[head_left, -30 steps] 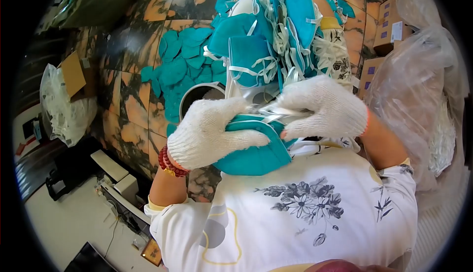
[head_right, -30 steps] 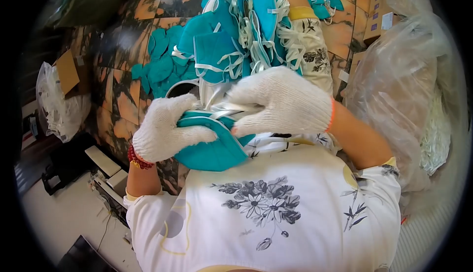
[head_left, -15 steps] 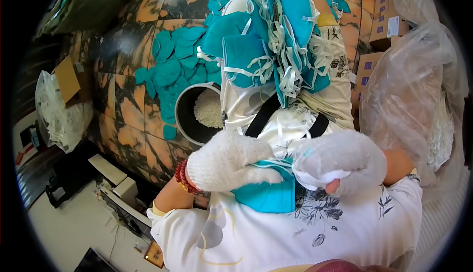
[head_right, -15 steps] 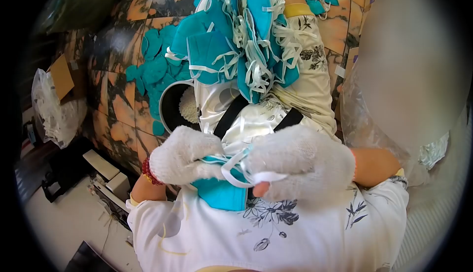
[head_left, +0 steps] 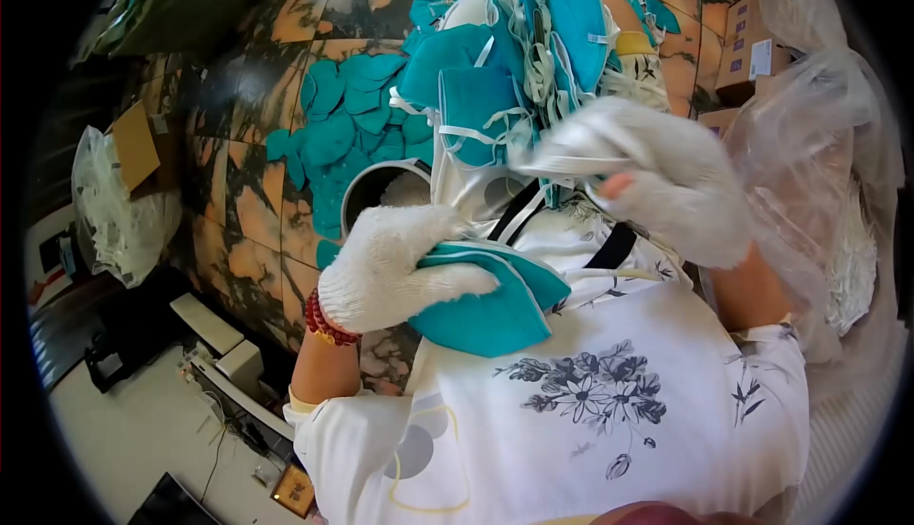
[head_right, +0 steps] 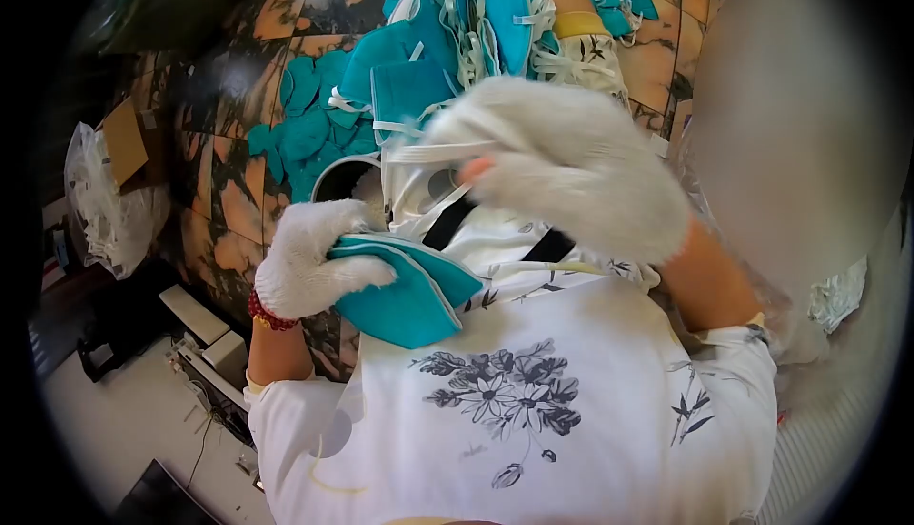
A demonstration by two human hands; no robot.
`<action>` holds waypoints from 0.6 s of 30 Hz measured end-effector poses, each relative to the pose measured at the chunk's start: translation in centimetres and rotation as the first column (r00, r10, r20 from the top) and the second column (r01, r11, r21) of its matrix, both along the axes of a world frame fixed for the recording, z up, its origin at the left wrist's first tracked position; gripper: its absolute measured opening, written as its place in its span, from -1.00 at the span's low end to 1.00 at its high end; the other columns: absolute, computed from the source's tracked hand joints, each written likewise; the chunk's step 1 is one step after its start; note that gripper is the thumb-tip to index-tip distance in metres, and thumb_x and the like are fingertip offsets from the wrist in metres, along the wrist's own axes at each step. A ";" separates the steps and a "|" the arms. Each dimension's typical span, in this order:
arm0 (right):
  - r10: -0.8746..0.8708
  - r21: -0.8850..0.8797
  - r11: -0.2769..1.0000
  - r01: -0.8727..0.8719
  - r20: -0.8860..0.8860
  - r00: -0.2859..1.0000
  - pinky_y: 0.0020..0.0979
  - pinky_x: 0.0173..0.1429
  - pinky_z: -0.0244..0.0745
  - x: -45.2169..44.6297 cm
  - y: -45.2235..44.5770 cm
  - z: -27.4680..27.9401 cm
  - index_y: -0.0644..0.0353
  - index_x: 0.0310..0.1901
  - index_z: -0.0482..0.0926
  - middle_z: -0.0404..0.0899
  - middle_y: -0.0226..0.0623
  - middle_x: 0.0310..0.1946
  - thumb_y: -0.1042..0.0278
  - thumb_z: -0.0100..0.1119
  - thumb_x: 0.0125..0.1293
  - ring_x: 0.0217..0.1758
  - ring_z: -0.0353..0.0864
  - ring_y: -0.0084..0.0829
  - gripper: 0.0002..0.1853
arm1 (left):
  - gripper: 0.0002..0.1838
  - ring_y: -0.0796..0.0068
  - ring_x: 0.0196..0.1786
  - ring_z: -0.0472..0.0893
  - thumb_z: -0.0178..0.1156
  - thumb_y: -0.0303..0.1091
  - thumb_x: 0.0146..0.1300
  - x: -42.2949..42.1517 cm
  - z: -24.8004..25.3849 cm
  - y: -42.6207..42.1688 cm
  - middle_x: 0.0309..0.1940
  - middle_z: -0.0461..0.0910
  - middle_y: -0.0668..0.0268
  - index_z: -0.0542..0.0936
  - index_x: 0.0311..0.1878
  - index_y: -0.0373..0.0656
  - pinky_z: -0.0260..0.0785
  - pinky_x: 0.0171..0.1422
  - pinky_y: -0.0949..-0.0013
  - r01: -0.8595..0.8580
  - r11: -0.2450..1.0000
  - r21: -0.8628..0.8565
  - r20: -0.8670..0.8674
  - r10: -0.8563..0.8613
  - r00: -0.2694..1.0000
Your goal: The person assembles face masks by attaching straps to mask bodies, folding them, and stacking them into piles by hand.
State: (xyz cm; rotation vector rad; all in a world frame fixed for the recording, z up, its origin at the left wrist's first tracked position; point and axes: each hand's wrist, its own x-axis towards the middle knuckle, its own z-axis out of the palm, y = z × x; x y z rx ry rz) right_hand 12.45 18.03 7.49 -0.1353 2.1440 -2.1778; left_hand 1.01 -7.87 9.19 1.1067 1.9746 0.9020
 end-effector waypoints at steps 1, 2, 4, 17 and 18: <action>0.065 -0.111 0.992 -0.064 0.003 0.998 -0.50 -0.13 0.51 -1.0 -1.1 -1.1 0.34 0.09 0.56 0.58 -0.41 -0.20 0.28 0.19 0.48 -0.25 0.56 -0.59 -0.69 | -0.65 0.32 -0.43 0.64 0.53 -0.19 0.08 0.0 0.0 0.1 -0.44 0.64 0.18 0.67 -0.22 -0.25 0.46 -0.31 0.35 0.034 0.999 0.028 -0.032 -0.033 0.999; 0.164 -0.154 0.977 -0.147 0.104 0.981 -0.49 -0.11 0.49 -1.8 -1.8 -1.6 0.31 0.11 0.55 0.57 -0.38 -0.17 0.30 0.22 0.43 -0.23 0.55 -0.58 -0.67 | -0.62 0.31 -0.42 0.65 0.53 -0.16 0.12 0.0 0.1 0.1 -0.42 0.65 0.17 0.69 -0.17 -0.25 0.47 -0.30 0.35 0.069 0.996 0.053 -0.067 -0.065 0.996; 0.396 -0.141 0.917 -0.372 0.418 0.817 -0.47 -0.08 0.45 -2.0 -2.5 -1.3 0.26 0.15 0.52 0.57 -0.34 -0.12 0.34 0.28 0.34 -0.18 0.53 -0.57 -0.61 | -0.61 0.31 -0.41 0.66 0.54 -0.15 0.10 0.0 0.6 0.1 -0.42 0.66 0.19 0.69 -0.15 -0.24 0.48 -0.29 0.35 0.046 0.997 0.054 -0.061 -0.043 0.997; 0.061 -0.522 0.832 0.189 0.423 0.904 -0.60 -0.29 0.37 2.8 -2.1 -2.0 0.24 0.04 0.57 0.57 -0.46 -0.37 0.04 0.23 0.46 -0.40 0.45 -0.69 -0.61 | -0.72 0.56 -0.34 0.66 0.43 -0.26 0.19 1.5 -2.7 0.8 -0.40 0.70 0.31 0.67 -0.22 -0.32 0.49 -0.28 0.40 0.112 0.990 0.084 0.078 -0.119 0.990; -0.032 -0.387 0.889 0.243 0.476 0.879 -0.58 -0.39 0.35 3.5 -1.9 -2.3 0.22 0.05 0.55 0.56 -0.47 -0.40 0.00 0.22 0.46 -0.48 0.42 -0.69 -0.59 | -0.67 0.54 -0.32 0.66 0.42 -0.20 0.21 1.5 -2.5 -0.2 -0.39 0.69 0.32 0.67 -0.21 -0.33 0.49 -0.27 0.38 -0.100 0.988 0.118 0.209 0.074 0.975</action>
